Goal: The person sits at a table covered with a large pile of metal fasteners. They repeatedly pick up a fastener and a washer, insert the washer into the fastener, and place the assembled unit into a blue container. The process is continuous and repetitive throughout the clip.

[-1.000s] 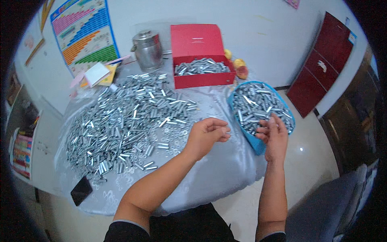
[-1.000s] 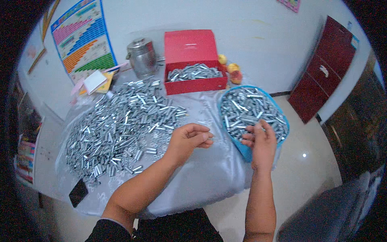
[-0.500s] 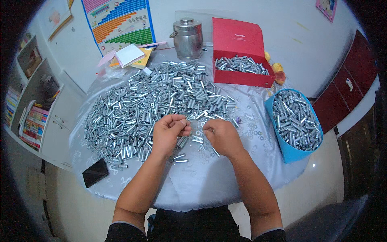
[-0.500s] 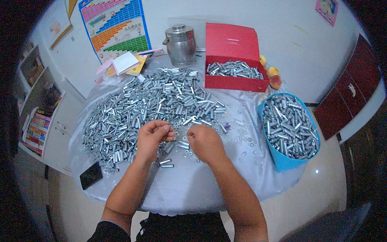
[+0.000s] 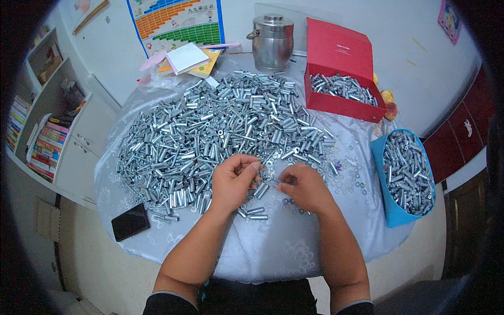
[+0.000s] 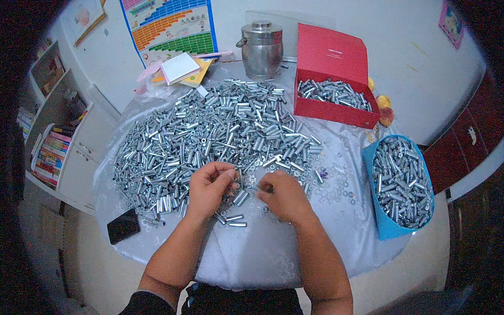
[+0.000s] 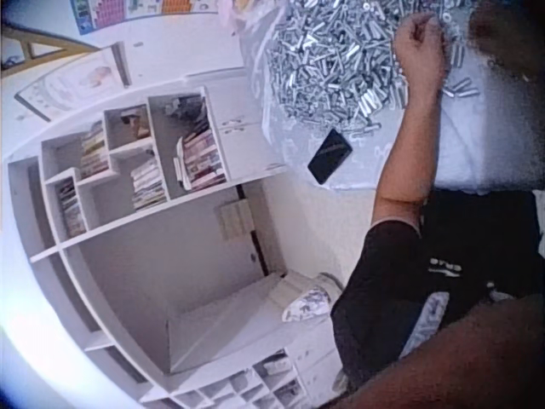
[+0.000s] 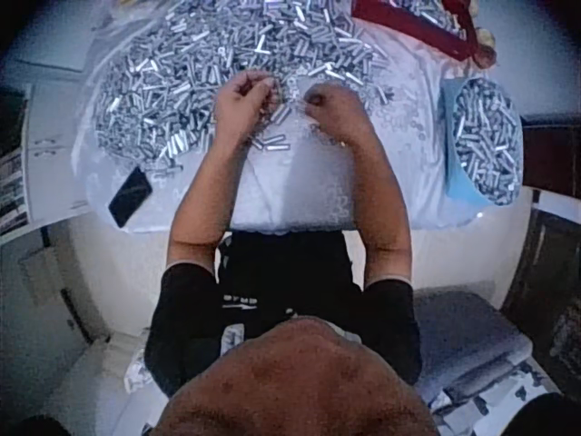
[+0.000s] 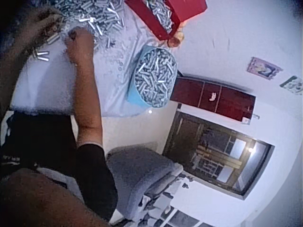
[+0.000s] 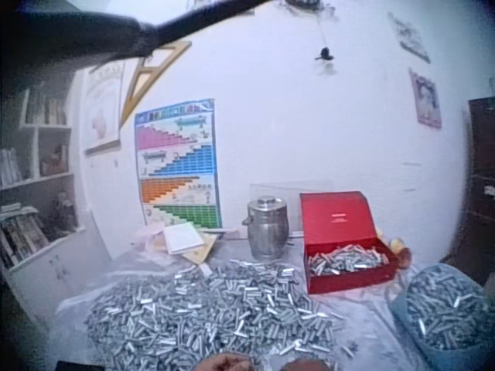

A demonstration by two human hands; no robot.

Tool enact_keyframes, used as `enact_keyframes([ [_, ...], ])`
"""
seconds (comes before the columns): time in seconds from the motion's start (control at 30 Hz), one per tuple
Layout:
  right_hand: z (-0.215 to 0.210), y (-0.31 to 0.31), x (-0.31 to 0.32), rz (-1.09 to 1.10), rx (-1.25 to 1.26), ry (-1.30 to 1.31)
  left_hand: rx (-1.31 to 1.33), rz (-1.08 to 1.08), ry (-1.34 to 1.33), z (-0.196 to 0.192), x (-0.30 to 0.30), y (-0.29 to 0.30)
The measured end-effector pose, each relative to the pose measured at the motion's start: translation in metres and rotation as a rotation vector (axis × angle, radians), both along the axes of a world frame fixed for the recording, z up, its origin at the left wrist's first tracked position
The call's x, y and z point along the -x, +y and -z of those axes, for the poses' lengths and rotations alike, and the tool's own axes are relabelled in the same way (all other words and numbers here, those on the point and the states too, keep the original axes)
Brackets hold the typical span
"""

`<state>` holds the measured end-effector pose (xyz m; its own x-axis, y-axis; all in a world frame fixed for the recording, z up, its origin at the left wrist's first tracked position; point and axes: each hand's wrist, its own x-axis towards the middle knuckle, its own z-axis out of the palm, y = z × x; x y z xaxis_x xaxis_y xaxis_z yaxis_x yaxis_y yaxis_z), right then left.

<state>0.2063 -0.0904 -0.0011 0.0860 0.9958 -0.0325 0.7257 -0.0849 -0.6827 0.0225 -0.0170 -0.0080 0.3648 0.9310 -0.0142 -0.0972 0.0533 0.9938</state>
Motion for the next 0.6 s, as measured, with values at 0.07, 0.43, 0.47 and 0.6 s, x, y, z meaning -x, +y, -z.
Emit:
enact_keyframes([
  [0.07,0.004,0.003,-0.002,0.111,-0.101,0.085,-0.048,-0.038,0.029,0.002,0.001,0.001],
  [0.43,0.01,0.06,0.002,0.344,-0.228,-0.413,-0.09,-0.059,-0.003,0.01,-0.005,0.005],
  [0.47,0.006,0.066,0.001,0.359,-0.145,-0.439,-0.088,-0.058,-0.014,0.011,-0.005,0.005],
  [0.6,-0.004,0.075,0.001,0.326,-0.027,-0.49,-0.112,-0.055,-0.021,0.012,-0.002,0.007],
])
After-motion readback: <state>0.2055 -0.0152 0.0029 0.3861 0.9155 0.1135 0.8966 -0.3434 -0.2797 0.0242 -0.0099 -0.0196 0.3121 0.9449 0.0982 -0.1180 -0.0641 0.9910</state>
